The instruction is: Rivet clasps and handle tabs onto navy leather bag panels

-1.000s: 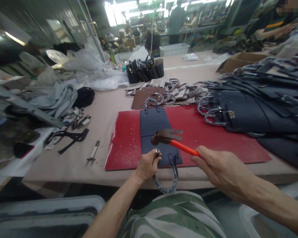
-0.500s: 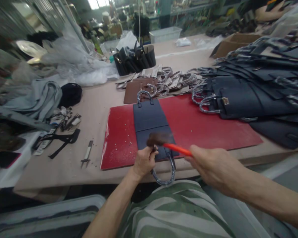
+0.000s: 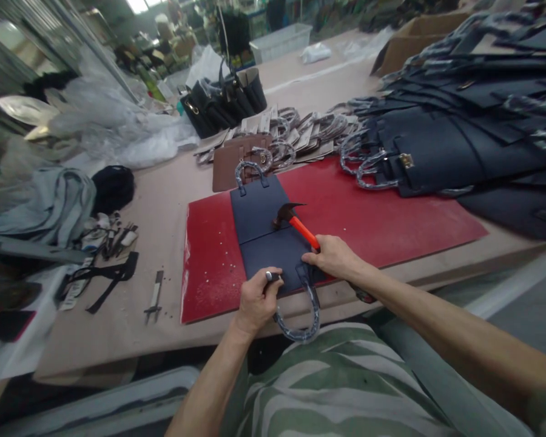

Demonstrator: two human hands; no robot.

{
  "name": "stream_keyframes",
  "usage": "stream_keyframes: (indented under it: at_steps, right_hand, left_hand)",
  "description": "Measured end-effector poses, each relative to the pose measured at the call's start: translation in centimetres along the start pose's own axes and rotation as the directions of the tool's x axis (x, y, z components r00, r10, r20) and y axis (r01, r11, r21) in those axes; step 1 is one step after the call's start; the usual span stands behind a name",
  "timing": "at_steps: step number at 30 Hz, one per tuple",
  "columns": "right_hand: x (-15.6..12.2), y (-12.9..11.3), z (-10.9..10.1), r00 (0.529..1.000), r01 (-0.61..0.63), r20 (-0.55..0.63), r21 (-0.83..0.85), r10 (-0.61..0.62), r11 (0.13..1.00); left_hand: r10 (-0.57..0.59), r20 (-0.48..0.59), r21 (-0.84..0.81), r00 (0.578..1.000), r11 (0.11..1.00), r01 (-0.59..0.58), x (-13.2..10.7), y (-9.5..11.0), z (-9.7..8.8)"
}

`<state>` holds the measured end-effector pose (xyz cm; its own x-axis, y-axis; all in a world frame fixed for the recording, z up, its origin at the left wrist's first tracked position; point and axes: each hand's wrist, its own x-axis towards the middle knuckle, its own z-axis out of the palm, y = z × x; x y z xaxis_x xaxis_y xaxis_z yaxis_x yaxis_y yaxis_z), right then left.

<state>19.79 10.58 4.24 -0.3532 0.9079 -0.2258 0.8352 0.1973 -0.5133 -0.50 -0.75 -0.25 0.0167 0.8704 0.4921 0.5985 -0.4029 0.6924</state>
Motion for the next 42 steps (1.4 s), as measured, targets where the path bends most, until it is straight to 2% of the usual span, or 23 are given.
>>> stream_keyframes:
  at_steps: [3, 9, 11, 14, 15, 17, 19, 22, 29, 39, 42]
  right_hand:
    - [0.3, 0.4, 1.0, 0.997, -0.072, -0.029, -0.088, 0.070, 0.993]
    - [0.1, 0.2, 0.9, 0.995, -0.098, -0.009, -0.126, 0.098, 0.987]
    - [0.1, 0.1, 0.9, 0.995, -0.101, -0.007, -0.130, 0.101, 0.986]
    - [0.1, 0.1, 0.9, 0.995, -0.102, -0.009, -0.141, 0.102, 0.985]
    - [0.0, 0.1, 0.9, 0.995, -0.104, -0.007, -0.143, 0.104, 0.984]
    - [0.0, 0.1, 1.0, 0.994, -0.113, -0.002, -0.144, 0.113, 0.983]
    - [0.0, 0.0, 0.9, 0.993, -0.115, 0.006, -0.141, 0.117, 0.983]
    - [0.0, 0.0, 0.8, 0.993, -0.115, 0.014, -0.141, 0.118, 0.983]
    - [-0.1, -0.2, 0.7, 0.994, -0.110, 0.010, -0.142, 0.112, 0.984]
    - [-0.2, -0.1, 0.9, 0.996, -0.089, -0.003, -0.169, 0.090, 0.982]
    - [-0.2, 0.0, 1.0, 0.997, -0.078, -0.004, -0.166, 0.078, 0.983]
  left_hand:
    - [-0.004, -0.026, 0.004, 1.000, 1.000, 0.005, -0.1, 0.2, -0.1]
    - [-0.164, -0.065, -0.025, 0.984, 0.986, 0.163, -0.1, 0.3, -0.2]
    - [-0.113, -0.074, -0.020, 0.991, 0.993, 0.112, -0.3, 0.1, -0.1]
    - [0.103, -0.043, 0.027, 0.994, 0.994, -0.102, -0.6, -0.3, -0.1]
    - [0.134, -0.042, 0.040, 0.990, 0.990, -0.133, -0.7, -0.4, 0.0]
    - [0.080, -0.077, 0.048, 0.994, 0.996, -0.076, -0.8, -0.3, -0.1]
    - [-0.053, -0.106, 0.016, 0.993, 0.998, 0.055, -0.8, -0.1, -0.2]
    - [-0.146, -0.077, -0.043, 0.986, 0.989, 0.143, -0.6, 0.1, -0.3]
    - [-0.086, -0.084, -0.012, 0.993, 0.996, 0.086, 0.2, 0.6, 0.1]
    - [-0.121, -0.087, -0.015, 0.989, 0.993, 0.120, 0.0, 0.6, 0.7]
    - [-0.095, -0.079, -0.011, 0.992, 0.995, 0.095, 0.2, 0.6, 0.7]
